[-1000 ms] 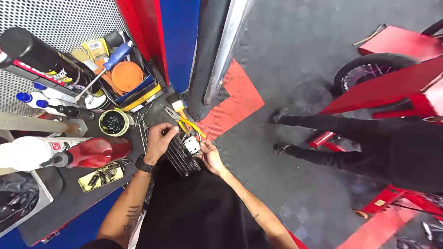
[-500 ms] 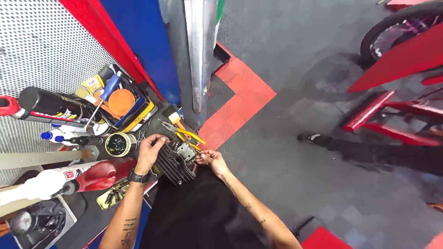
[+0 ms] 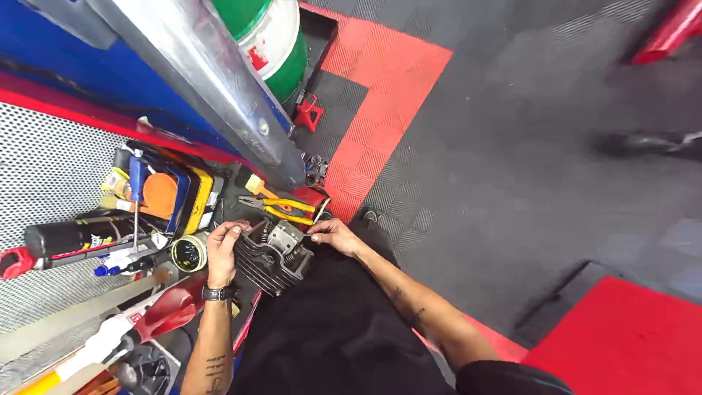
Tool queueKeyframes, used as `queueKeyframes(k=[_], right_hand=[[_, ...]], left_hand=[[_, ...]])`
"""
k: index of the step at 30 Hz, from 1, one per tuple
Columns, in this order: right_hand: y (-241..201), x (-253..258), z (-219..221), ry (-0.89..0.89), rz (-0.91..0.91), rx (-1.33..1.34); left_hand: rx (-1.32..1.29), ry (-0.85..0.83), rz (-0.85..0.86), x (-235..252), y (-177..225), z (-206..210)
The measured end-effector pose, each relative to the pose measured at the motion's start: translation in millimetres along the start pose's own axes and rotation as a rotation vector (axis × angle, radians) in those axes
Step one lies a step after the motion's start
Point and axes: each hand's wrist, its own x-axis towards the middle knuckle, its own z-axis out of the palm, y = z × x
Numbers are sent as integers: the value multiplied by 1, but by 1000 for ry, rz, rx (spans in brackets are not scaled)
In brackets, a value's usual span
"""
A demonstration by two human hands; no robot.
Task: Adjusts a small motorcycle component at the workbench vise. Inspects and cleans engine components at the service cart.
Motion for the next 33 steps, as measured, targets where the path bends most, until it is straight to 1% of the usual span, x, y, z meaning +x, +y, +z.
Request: queueKeyframes(k=[6,8,10,12,16,18,19,22,24,26,30,33], right_hand=[[-2,10,0,-97,-37,-101],[-2,12,1,-86,-23,-104],[2,11,0,-17,11,-23],[4,10,-1,52,42,114],[3,7,4,56,114,294],[1,5,10,43,159,353],[1,5,13,39,175,385],[3,3,18,13,192,432],[4,4,19,-12,193,416],[2,6,17,-41,193,353],[-3,9,12,-102,118,152],[-9,8,12,-120,47,-15]], left_hand=[[11,6,-3,0,1,1],[4,-1,1,1,1,1],[-7,0,0,1,0,1],[-11,0,-3,1,1,1],[17,-4,-9,0,3,2],[107,0,18,1,8,2],[196,3,46,1,13,2],[598,-3,139,2,35,11],[816,-53,178,-1,51,24],[894,-87,183,-8,54,36],[822,21,236,-16,42,41],[796,69,285,-18,36,41]])
